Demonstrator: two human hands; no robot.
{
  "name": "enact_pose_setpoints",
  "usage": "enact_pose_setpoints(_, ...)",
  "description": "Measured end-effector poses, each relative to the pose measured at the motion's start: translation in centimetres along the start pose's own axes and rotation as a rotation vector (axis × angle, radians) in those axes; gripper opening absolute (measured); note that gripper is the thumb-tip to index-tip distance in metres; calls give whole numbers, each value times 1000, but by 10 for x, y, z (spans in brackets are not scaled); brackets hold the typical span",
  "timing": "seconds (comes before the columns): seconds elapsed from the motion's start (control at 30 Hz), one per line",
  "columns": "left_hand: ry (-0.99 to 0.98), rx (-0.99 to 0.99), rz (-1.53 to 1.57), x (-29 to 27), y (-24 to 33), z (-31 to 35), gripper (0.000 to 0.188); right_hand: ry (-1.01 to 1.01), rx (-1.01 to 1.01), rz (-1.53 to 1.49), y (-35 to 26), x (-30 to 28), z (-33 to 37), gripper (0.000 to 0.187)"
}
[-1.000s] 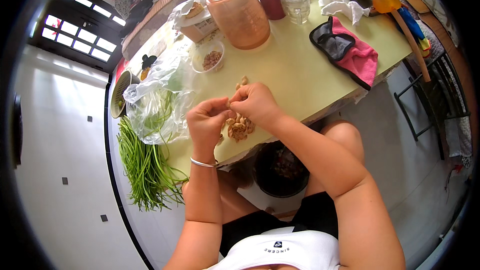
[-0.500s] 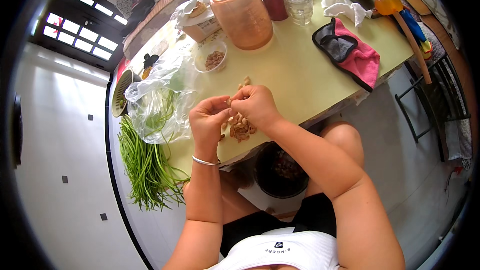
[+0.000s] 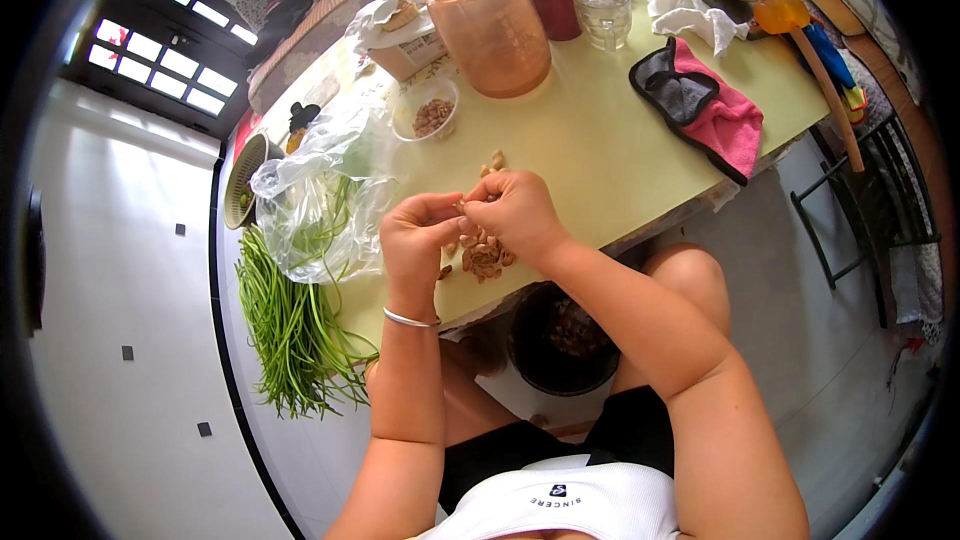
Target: The person sits at a table and peels the skin off nuts by hand, placing the peeled nuts into a small bowl. They continue this process for several nuts before wiping the table surface with a cloth.
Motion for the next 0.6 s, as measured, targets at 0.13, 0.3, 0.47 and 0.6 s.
enact_pose_setpoints(0.13,-33,-80,103,-1,-8,-3,27,5,8,4,7,-1,-3,7)
enact_pose_setpoints(0.3,-6,-4,49,0,-2,-4,27,-35,30,-9,9,0,-9,13)
enact_pose_setpoints(0.47,31,168,-92,1,9,-1,22,-90,75,-58,9,3,-8,14)
enact_pose_setpoints(0.6,114,289,-213,-9,18,-2,18,-121,209,-180,16,6,-9,16)
Point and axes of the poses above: each hand's wrist, its own z-axis away from the middle knuckle, its own x-axis out of the palm, y = z × x, the point moved 10 cm from there along -z, towards the middle knuckle, and after that the axes turned 14 degrees about y, right-handed, at the moved point
